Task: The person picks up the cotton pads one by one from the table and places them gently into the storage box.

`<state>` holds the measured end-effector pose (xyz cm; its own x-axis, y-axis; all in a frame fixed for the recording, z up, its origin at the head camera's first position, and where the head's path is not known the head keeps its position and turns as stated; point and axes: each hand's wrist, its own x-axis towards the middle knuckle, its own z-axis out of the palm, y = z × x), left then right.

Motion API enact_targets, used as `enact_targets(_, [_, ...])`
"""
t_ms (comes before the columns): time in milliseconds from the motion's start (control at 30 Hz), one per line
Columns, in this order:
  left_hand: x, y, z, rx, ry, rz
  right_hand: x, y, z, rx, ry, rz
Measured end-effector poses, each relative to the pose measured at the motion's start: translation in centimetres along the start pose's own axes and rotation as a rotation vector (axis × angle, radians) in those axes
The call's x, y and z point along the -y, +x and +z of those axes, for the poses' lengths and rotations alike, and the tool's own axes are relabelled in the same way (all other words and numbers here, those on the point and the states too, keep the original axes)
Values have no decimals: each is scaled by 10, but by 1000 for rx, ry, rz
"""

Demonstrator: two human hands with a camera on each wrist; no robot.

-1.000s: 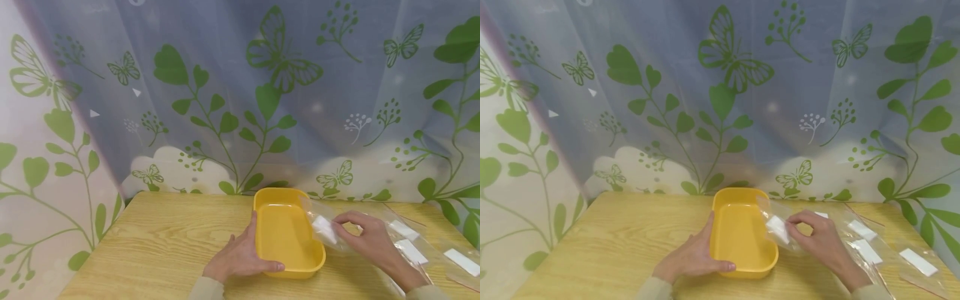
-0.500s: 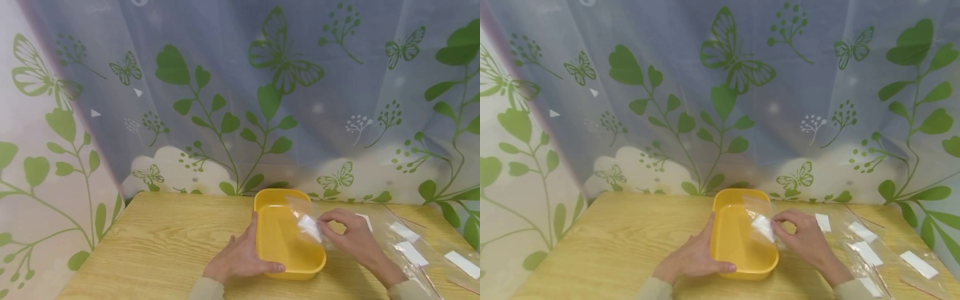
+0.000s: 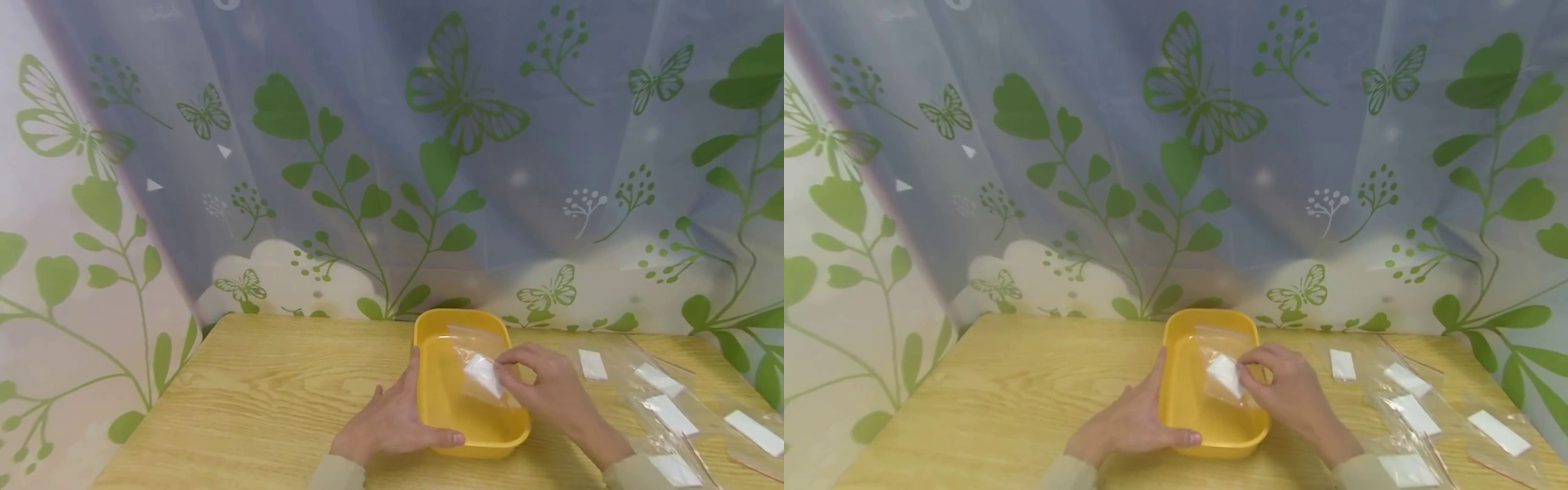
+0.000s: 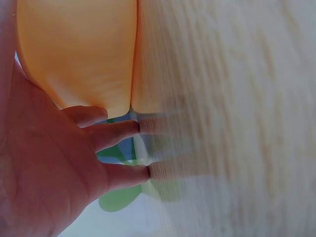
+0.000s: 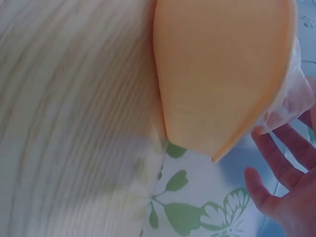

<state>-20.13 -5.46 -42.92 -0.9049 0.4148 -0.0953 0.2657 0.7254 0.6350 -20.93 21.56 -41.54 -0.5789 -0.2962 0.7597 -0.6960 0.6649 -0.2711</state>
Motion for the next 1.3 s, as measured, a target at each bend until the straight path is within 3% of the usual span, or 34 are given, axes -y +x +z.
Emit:
enact_targets(333, [-1, -1, 0, -5, 12, -5, 4, -1, 16, -13, -95, -83])
enact_targets(767, [0, -1, 2, -16, 8, 19, 6, -9, 23, 11, -199, -92])
enact_targets(1167, [0, 1, 0, -9, 13, 21, 5, -7, 13, -2, -108, -8])
enact_targets(1300, [2, 1, 0, -15, 6, 25, 2, -7, 3, -17, -139, 21])
